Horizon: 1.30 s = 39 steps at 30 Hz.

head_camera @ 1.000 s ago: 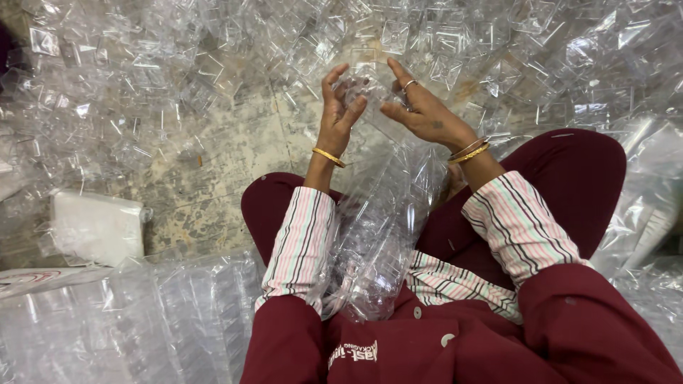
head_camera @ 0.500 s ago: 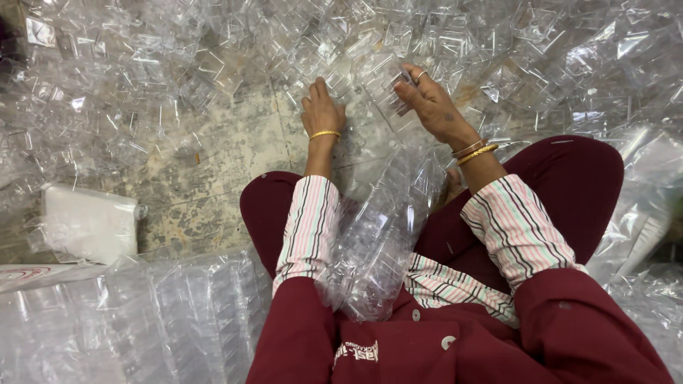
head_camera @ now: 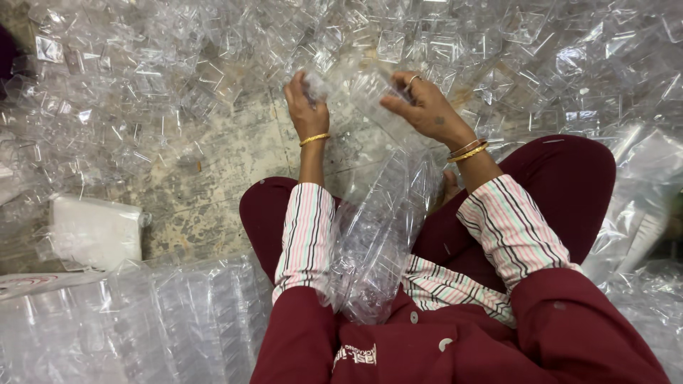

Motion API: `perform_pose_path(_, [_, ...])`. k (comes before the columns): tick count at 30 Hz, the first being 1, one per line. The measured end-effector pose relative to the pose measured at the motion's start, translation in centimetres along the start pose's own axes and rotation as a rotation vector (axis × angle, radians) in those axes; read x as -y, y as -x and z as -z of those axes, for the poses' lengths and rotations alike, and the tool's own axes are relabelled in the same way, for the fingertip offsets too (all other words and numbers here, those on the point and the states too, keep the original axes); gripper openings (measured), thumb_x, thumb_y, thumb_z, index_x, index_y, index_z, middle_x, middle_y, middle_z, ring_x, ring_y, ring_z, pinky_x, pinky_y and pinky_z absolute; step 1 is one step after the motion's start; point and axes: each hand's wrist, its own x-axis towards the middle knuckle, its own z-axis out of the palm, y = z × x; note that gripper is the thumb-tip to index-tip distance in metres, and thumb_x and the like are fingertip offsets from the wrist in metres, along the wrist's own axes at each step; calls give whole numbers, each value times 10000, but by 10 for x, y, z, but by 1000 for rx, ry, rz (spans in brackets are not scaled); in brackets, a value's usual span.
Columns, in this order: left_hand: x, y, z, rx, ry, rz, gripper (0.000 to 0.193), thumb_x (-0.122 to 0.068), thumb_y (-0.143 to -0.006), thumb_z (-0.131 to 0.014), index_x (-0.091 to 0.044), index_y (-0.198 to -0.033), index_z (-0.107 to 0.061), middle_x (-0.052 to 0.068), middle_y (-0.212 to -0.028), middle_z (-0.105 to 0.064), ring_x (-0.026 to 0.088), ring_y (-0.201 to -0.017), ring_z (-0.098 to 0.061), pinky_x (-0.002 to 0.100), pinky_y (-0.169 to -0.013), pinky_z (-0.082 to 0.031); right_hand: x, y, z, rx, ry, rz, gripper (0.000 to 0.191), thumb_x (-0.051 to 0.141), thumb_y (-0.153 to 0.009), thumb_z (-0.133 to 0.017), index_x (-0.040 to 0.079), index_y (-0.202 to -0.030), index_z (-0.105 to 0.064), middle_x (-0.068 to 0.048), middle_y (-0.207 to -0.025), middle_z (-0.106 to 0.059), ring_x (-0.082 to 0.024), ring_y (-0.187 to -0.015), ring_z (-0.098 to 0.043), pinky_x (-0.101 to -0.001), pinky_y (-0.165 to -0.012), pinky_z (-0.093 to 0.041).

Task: The person sits cross-legged on the floor and nests clear plastic containers one inside another by hand, pressing them together to form stacks. The person sets completed stacks aside and picks up more containers to continue nesting them.

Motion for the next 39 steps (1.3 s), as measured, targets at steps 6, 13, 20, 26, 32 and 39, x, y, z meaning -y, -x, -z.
perform_pose_path(6, [-31, 1, 30, 95, -31, -394, 519, 131, -878, -645, -164, -1306, -632, 53, -1248, -660, 292, -1184, -614, 405, -1015, -530, 3, 7, 9, -40, 496, 200, 751, 581, -888, -740, 25, -1370, -592, -163, -1175, -629, -334, -989, -657, -456, -815, -528])
perform_pose_path(13, [-39, 11, 12, 214, -45, -568, 646, 156, -819, -560, -130, -1398, -548, 131, -1368, -618, 343, -1318, -551, 454, -1171, -460, 4, 12, 9, -109, 536, 316, 741, 557, -870, -796, 52, -1366, -578, -134, -1151, -632, -308, -980, -687, -433, -811, -553])
perform_pose_path(20, [-40, 29, 4, 232, 1106, 218, 976, -149, -907, -726, -136, -1665, -110, 66, -946, -470, 234, -952, -527, 547, -1218, -462, 7, 14, -10, -405, 474, 587, 720, 468, -893, -891, 75, -1387, -545, -140, -1216, -617, -294, -1074, -661, -420, -894, -566])
perform_pose_path(26, [-36, 63, -29, 575, 1594, 508, 869, -335, -994, -707, -80, -1637, -181, 211, -1507, -467, 323, -1221, -598, 492, -997, -575, 16, 28, -33, -655, 620, 692, 813, 467, -879, -934, 70, -1442, -502, -124, -1301, -577, -318, -1125, -600, -454, -926, -512])
perform_pose_path(32, [-43, 71, -30, 399, 1464, 429, 892, -69, -922, -700, -85, -1654, -190, 162, -1534, -454, 308, -1429, -493, 460, -1171, -511, 24, 30, -35, -635, 506, 796, 739, 342, -864, -890, 72, -1424, -491, -126, -1309, -548, -321, -1154, -586, -445, -973, -496])
perform_pose_path(39, [-51, 54, -6, 408, 1451, 348, 980, 12, -759, -677, -104, -1618, -219, 153, -1551, -427, 327, -1451, -452, 521, -1207, -443, 10, 19, -22, -302, -596, 470, 441, 142, -1031, -678, 110, -1430, -493, -41, -1371, -549, -136, -1245, -615, -333, -1125, -510])
